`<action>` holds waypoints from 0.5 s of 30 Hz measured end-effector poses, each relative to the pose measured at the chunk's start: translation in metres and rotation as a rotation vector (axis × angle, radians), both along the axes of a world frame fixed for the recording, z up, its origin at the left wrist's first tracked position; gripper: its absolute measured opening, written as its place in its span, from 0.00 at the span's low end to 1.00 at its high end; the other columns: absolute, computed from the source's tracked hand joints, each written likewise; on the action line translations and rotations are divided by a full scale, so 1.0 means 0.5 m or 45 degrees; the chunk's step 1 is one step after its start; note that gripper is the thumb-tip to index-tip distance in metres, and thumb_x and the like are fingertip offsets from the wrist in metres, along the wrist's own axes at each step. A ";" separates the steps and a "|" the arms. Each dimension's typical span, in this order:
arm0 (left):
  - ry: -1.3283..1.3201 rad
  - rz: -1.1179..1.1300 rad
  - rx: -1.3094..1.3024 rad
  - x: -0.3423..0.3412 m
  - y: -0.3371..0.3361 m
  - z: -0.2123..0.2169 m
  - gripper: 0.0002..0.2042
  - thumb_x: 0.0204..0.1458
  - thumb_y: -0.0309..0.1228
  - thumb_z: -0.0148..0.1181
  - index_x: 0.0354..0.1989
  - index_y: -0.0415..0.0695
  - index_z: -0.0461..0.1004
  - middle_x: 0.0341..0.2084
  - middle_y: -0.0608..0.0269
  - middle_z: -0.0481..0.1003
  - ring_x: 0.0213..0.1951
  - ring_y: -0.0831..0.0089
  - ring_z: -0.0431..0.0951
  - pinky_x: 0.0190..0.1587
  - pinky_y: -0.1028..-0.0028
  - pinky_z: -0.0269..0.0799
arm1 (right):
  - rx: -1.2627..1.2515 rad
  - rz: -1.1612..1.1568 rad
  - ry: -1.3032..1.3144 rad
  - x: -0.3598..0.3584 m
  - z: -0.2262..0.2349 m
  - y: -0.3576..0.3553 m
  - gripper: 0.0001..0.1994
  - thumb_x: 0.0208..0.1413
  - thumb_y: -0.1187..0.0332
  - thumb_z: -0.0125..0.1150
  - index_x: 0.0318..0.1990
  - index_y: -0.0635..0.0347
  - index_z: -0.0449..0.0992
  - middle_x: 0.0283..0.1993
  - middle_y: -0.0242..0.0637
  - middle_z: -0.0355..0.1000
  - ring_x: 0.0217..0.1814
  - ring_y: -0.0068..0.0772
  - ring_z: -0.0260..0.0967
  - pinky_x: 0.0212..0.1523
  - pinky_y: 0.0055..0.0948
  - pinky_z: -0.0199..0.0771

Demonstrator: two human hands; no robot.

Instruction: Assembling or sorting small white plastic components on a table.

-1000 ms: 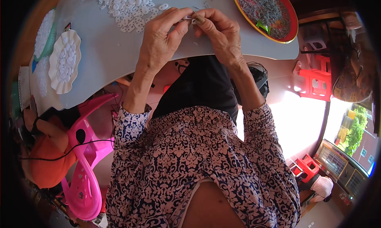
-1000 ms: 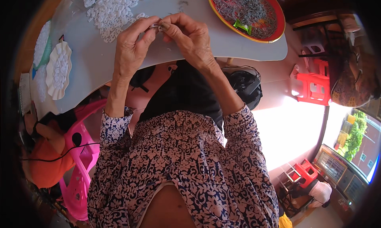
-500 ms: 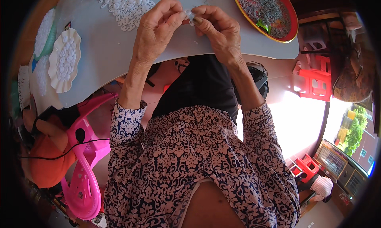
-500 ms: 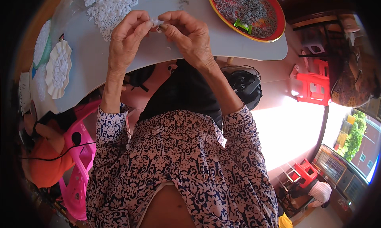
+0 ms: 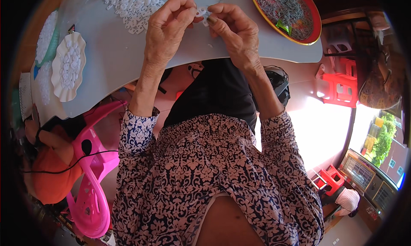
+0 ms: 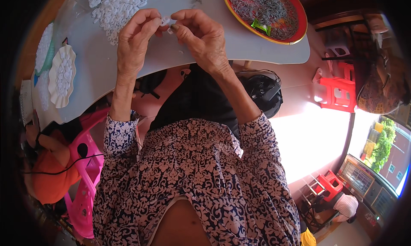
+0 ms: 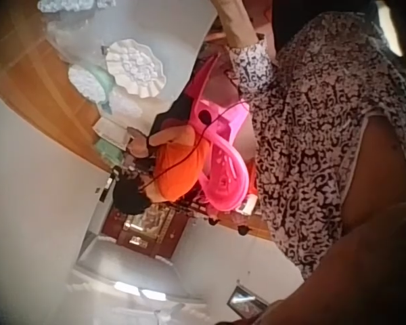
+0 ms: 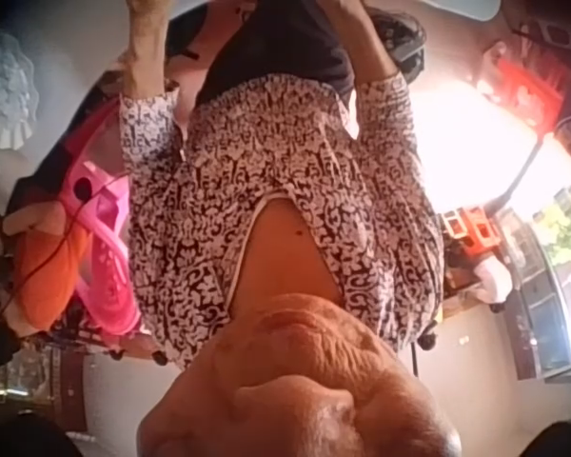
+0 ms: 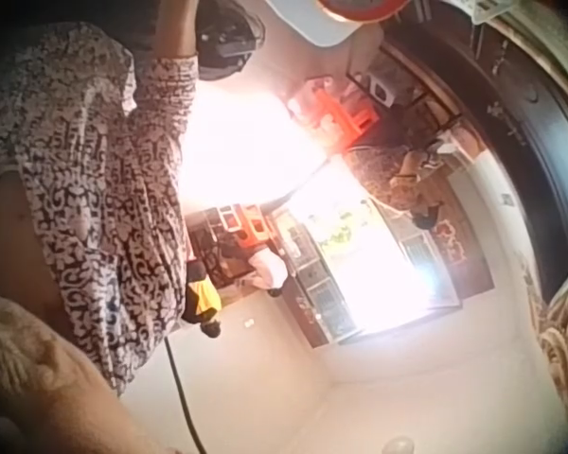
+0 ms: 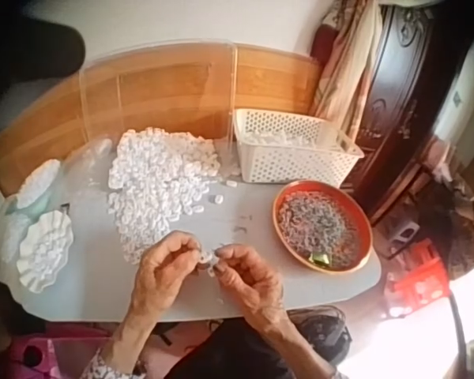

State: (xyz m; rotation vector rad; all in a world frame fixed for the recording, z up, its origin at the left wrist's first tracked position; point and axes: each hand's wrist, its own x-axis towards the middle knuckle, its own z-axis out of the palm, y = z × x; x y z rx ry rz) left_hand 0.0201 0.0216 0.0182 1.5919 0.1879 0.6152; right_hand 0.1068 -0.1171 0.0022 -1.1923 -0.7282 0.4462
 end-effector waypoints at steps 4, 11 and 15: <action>-0.014 0.024 -0.024 0.004 -0.009 0.002 0.04 0.54 0.27 0.55 0.35 0.41 0.73 0.25 0.73 0.72 0.29 0.84 0.72 0.32 0.83 0.68 | 0.005 -0.007 0.014 -0.001 0.003 -0.001 0.11 0.55 0.73 0.59 0.45 0.64 0.72 0.32 0.29 0.73 0.30 0.14 0.65 0.32 0.15 0.68; 0.027 0.035 0.160 0.000 -0.016 0.010 0.05 0.54 0.28 0.56 0.35 0.41 0.73 0.24 0.74 0.70 0.27 0.87 0.69 0.30 0.85 0.65 | 0.019 -0.062 -0.010 -0.005 0.001 0.001 0.10 0.55 0.76 0.58 0.44 0.64 0.73 0.32 0.29 0.73 0.31 0.14 0.66 0.32 0.16 0.69; 0.057 0.022 0.218 0.001 -0.017 0.018 0.06 0.55 0.30 0.54 0.36 0.41 0.72 0.22 0.72 0.69 0.26 0.86 0.68 0.29 0.85 0.63 | 0.025 -0.079 -0.028 -0.005 -0.001 -0.001 0.10 0.55 0.76 0.57 0.44 0.65 0.73 0.32 0.29 0.73 0.31 0.15 0.67 0.32 0.16 0.70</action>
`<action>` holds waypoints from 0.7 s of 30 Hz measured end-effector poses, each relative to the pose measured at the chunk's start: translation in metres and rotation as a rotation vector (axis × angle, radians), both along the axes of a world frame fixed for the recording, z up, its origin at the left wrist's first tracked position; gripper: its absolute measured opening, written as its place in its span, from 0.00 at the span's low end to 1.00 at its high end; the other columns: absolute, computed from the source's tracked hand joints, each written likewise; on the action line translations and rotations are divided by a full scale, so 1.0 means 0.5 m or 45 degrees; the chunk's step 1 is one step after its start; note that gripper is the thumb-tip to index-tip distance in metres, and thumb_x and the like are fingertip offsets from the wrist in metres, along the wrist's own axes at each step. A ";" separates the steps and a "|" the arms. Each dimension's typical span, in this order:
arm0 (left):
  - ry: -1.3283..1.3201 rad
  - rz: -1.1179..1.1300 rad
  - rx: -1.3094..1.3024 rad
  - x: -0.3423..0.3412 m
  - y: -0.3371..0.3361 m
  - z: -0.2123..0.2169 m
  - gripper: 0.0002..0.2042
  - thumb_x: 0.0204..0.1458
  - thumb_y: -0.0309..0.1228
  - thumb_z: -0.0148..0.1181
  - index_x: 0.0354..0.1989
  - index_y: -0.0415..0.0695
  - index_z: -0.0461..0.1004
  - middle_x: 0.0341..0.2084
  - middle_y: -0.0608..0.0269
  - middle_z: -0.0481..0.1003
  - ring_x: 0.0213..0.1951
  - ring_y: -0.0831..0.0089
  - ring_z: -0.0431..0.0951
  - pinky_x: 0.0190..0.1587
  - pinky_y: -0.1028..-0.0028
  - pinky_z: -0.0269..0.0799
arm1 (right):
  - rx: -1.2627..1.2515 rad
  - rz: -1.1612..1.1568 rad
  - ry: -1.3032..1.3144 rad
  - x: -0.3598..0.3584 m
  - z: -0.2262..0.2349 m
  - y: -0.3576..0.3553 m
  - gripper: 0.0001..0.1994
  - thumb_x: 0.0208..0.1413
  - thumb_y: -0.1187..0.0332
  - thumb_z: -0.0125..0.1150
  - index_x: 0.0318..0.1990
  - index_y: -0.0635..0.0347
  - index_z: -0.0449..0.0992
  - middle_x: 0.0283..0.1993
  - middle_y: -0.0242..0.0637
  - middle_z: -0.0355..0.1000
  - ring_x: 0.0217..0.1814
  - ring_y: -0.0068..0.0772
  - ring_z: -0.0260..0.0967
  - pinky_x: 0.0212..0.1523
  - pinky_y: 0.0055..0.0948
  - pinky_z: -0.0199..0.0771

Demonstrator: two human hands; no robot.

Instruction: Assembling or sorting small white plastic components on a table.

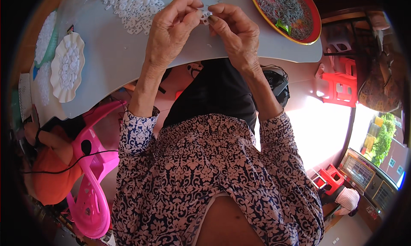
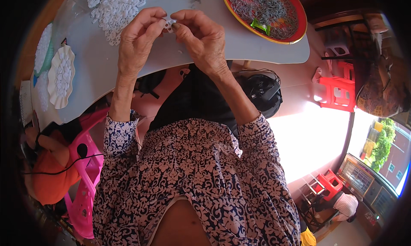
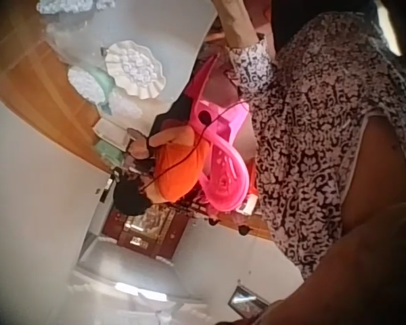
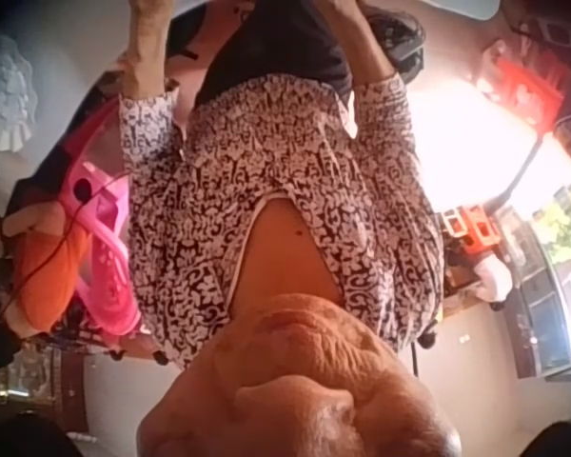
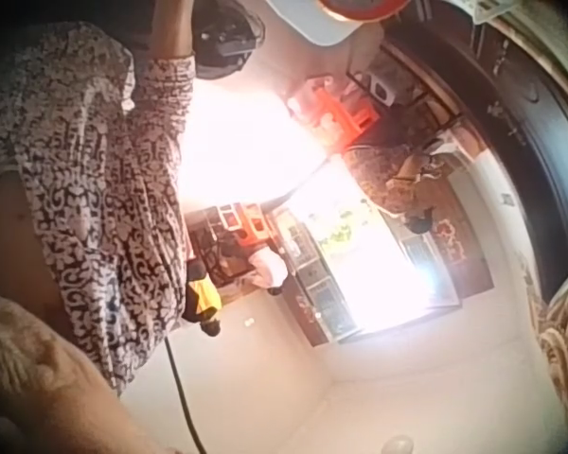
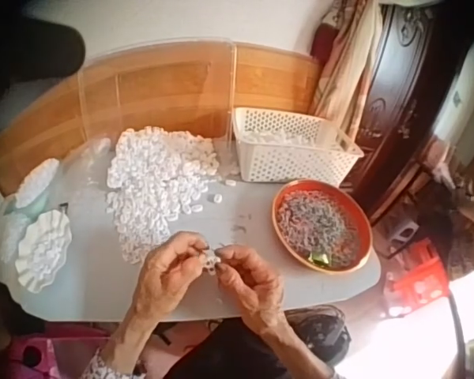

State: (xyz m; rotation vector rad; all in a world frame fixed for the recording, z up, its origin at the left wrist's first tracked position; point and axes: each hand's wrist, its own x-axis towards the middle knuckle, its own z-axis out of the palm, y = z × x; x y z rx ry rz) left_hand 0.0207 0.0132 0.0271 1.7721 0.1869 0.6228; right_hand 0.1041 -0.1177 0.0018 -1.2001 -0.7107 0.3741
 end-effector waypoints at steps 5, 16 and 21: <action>-0.028 0.080 0.128 -0.004 -0.008 -0.003 0.11 0.58 0.36 0.50 0.36 0.40 0.72 0.19 0.69 0.68 0.23 0.82 0.66 0.27 0.81 0.63 | 0.037 0.009 0.009 -0.001 0.003 0.001 0.09 0.55 0.75 0.57 0.44 0.66 0.73 0.31 0.30 0.73 0.32 0.16 0.68 0.33 0.16 0.70; 0.195 -0.054 -0.014 -0.009 -0.004 -0.008 0.16 0.58 0.41 0.47 0.34 0.38 0.71 0.18 0.65 0.68 0.22 0.79 0.66 0.27 0.77 0.63 | 0.013 0.202 -0.053 -0.009 0.017 0.001 0.15 0.53 0.76 0.60 0.47 0.67 0.68 0.33 0.33 0.72 0.35 0.21 0.72 0.37 0.19 0.73; 0.231 -0.079 0.018 -0.010 -0.001 -0.004 0.17 0.58 0.42 0.47 0.33 0.38 0.70 0.17 0.65 0.67 0.22 0.78 0.66 0.27 0.76 0.63 | -0.099 0.133 -0.175 -0.010 0.010 0.002 0.14 0.52 0.76 0.60 0.46 0.68 0.68 0.31 0.34 0.73 0.36 0.21 0.73 0.38 0.20 0.74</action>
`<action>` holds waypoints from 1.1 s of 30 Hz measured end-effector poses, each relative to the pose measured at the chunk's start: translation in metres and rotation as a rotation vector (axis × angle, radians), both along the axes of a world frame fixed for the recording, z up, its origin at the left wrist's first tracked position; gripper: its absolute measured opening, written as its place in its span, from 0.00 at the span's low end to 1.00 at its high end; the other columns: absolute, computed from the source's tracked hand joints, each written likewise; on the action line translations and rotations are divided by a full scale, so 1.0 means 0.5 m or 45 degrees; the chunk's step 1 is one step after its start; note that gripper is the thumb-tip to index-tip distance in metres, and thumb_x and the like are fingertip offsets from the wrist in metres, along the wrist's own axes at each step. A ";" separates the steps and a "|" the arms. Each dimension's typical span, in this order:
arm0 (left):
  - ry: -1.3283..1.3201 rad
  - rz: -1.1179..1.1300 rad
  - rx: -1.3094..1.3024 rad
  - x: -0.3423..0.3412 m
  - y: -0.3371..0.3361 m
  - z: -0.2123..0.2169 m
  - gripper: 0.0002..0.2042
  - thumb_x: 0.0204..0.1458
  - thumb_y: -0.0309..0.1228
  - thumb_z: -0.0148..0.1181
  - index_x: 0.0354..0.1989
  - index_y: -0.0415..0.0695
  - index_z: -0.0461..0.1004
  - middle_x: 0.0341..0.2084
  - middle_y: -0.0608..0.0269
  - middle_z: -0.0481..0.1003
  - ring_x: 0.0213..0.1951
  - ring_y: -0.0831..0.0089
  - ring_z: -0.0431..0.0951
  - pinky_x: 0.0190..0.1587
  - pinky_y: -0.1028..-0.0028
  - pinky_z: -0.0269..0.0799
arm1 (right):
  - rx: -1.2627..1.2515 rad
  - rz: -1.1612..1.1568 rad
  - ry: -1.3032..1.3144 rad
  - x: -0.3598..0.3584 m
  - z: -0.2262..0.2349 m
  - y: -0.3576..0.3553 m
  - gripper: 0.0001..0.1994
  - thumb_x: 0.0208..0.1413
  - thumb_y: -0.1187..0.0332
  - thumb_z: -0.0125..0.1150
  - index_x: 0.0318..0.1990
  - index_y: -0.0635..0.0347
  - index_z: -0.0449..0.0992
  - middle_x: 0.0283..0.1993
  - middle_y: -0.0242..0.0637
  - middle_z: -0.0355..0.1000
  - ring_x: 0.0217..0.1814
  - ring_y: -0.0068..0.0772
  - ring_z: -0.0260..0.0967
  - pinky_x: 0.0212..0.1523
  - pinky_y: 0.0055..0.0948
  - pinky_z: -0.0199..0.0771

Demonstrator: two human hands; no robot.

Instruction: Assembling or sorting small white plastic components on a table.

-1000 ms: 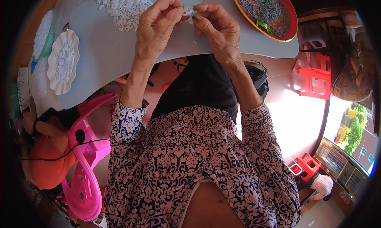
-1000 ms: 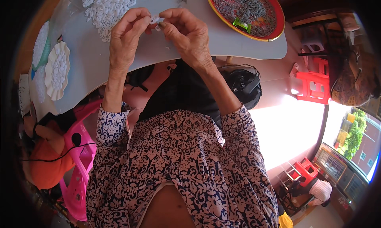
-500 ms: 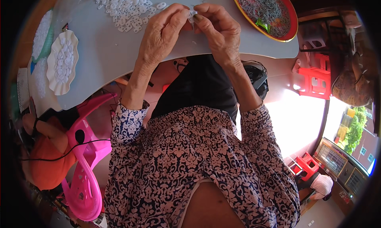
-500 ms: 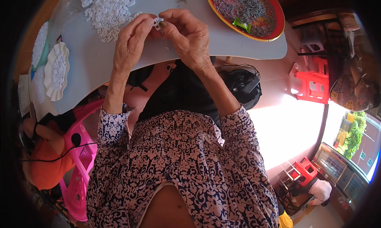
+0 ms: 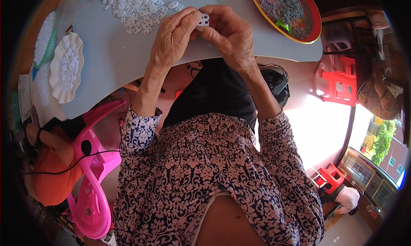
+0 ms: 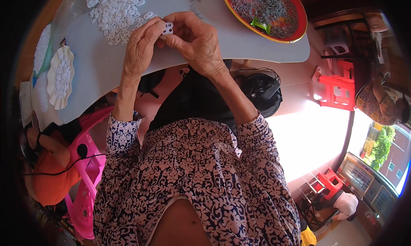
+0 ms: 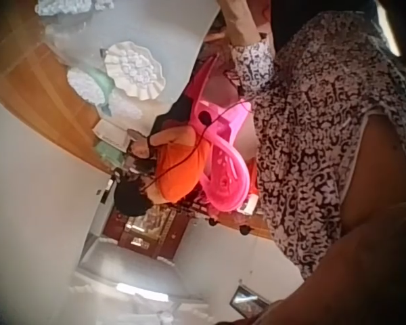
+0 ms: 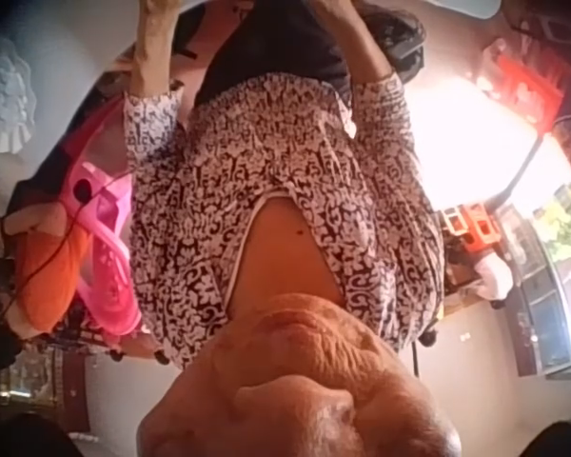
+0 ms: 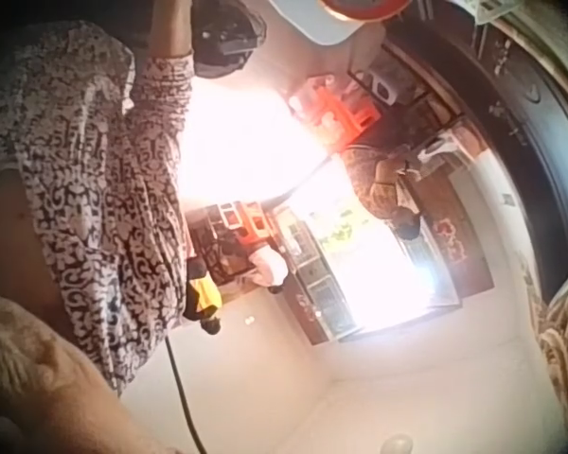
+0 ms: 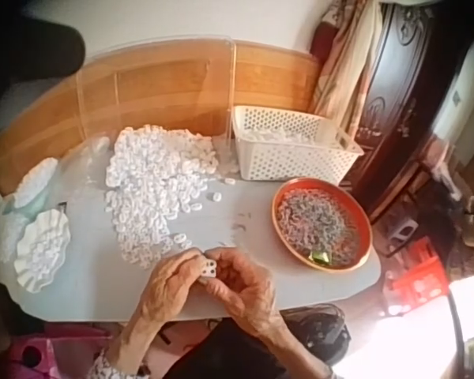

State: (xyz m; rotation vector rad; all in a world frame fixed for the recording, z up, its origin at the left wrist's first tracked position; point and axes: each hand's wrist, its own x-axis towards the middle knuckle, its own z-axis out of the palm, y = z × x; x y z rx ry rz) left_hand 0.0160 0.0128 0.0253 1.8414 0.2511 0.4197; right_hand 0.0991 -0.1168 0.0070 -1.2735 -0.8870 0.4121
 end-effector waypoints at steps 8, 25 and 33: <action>0.005 -0.072 0.028 -0.004 0.005 -0.001 0.16 0.58 0.40 0.46 0.32 0.37 0.69 0.16 0.64 0.65 0.22 0.77 0.65 0.27 0.76 0.63 | -0.054 -0.037 -0.075 -0.004 0.003 -0.003 0.10 0.53 0.75 0.60 0.41 0.67 0.69 0.29 0.34 0.74 0.33 0.19 0.72 0.34 0.18 0.73; -0.023 -0.156 0.044 -0.008 0.001 -0.005 0.18 0.58 0.41 0.40 0.26 0.38 0.66 0.14 0.63 0.63 0.20 0.74 0.63 0.27 0.72 0.61 | -0.106 -0.153 -0.318 -0.004 0.001 -0.007 0.07 0.53 0.72 0.60 0.36 0.67 0.70 0.25 0.34 0.74 0.25 0.18 0.68 0.27 0.18 0.69; -0.229 -0.074 -0.043 -0.001 -0.011 -0.029 0.15 0.60 0.40 0.45 0.31 0.41 0.69 0.16 0.71 0.64 0.21 0.83 0.61 0.24 0.79 0.59 | -0.005 -0.008 0.139 0.011 -0.002 -0.005 0.08 0.58 0.71 0.56 0.39 0.69 0.72 0.29 0.34 0.73 0.24 0.17 0.64 0.27 0.17 0.67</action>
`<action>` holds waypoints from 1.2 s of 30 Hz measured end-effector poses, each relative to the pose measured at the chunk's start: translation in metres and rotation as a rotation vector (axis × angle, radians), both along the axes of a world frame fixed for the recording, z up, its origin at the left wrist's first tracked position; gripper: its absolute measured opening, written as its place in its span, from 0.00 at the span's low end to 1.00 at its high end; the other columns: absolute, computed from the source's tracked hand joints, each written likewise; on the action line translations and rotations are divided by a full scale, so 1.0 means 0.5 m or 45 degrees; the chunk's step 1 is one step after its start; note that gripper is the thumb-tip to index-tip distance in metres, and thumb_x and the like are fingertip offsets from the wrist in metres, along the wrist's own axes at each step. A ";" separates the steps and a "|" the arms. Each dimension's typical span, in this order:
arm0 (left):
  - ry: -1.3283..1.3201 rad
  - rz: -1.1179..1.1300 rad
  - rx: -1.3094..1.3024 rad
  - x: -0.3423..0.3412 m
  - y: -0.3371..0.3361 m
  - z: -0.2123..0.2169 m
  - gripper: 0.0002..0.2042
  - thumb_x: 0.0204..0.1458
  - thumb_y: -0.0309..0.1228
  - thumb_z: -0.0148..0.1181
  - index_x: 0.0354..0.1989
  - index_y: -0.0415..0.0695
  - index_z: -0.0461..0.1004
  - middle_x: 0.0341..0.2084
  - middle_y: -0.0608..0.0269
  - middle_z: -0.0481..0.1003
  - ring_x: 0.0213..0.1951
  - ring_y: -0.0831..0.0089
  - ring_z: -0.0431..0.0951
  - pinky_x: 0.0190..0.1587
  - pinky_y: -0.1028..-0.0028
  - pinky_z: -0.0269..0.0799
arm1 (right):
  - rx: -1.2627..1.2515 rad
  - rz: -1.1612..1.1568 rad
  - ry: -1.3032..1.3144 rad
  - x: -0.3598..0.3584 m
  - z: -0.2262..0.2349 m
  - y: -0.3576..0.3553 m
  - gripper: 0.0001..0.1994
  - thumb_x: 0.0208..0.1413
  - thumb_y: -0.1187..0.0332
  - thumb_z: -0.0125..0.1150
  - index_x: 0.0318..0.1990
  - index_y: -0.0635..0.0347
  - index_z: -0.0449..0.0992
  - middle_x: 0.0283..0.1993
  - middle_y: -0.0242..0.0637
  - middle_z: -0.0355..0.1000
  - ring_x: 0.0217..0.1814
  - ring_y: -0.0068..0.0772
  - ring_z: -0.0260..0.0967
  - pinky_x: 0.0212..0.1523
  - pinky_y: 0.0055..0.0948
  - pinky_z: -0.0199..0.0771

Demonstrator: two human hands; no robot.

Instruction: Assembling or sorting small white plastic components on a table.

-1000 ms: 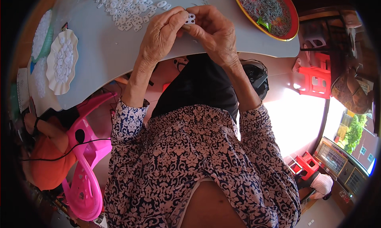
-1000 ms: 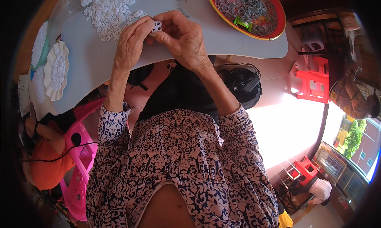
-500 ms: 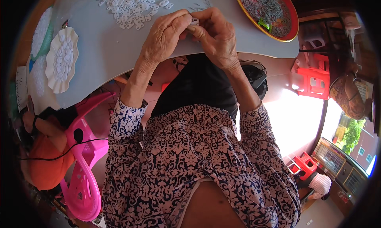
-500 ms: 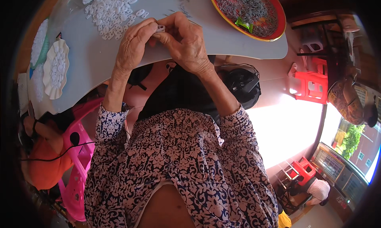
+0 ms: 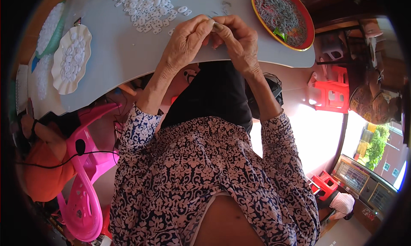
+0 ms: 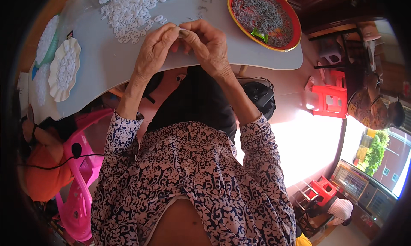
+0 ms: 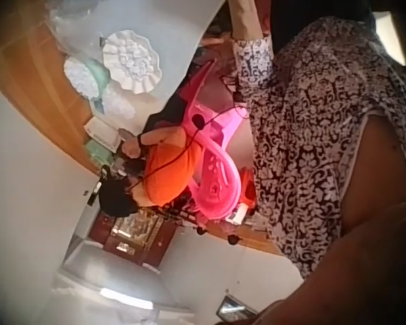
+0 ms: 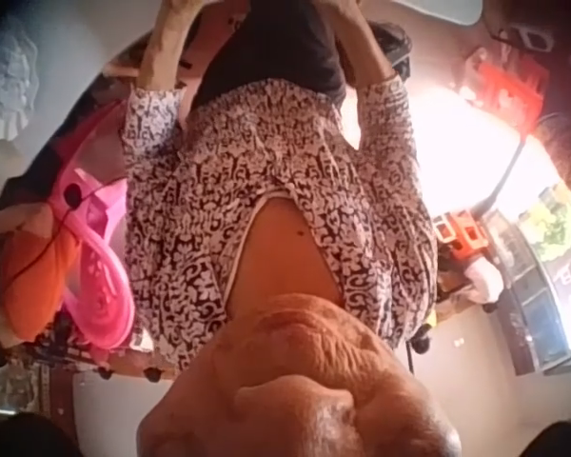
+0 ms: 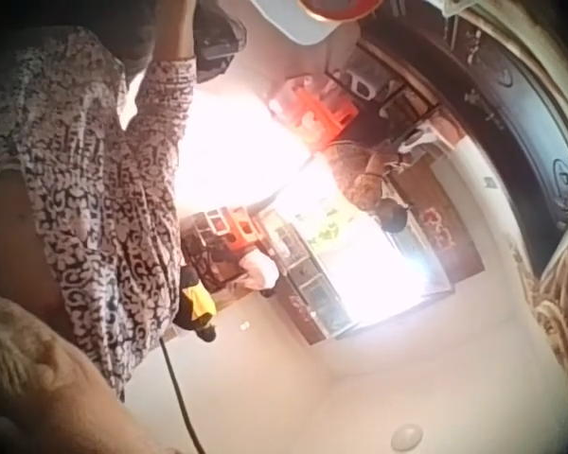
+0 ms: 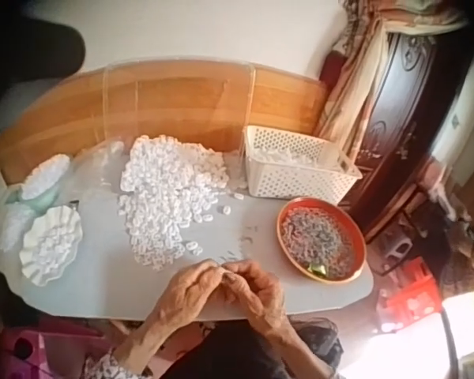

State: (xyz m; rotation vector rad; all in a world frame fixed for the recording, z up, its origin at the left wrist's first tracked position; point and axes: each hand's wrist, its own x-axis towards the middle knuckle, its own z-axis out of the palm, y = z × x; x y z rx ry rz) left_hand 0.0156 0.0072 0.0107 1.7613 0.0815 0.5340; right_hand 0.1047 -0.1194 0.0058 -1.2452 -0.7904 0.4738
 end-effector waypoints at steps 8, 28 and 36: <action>0.027 0.143 -0.029 -0.033 -0.011 -0.002 0.09 0.56 0.30 0.49 0.28 0.38 0.67 0.16 0.70 0.64 0.21 0.84 0.60 0.24 0.81 0.58 | 0.030 -0.398 -0.232 0.178 0.154 0.091 0.06 0.49 0.72 0.58 0.28 0.68 0.75 0.25 0.48 0.71 0.27 0.35 0.71 0.29 0.27 0.69; -0.111 0.374 -0.558 -0.047 -0.015 0.009 0.11 0.57 0.31 0.49 0.25 0.38 0.69 0.19 0.69 0.66 0.26 0.83 0.64 0.31 0.82 0.58 | -0.571 0.299 -1.401 0.116 0.075 0.141 0.06 0.49 0.74 0.59 0.35 0.61 0.76 0.31 0.39 0.74 0.29 0.38 0.73 0.32 0.33 0.73; -0.167 0.399 -0.554 -0.044 -0.014 0.000 0.09 0.56 0.30 0.50 0.26 0.38 0.69 0.19 0.69 0.66 0.27 0.82 0.65 0.31 0.81 0.59 | -0.502 0.259 -1.559 0.089 0.068 0.134 0.06 0.47 0.74 0.55 0.33 0.58 0.76 0.28 0.41 0.72 0.33 0.48 0.72 0.35 0.42 0.73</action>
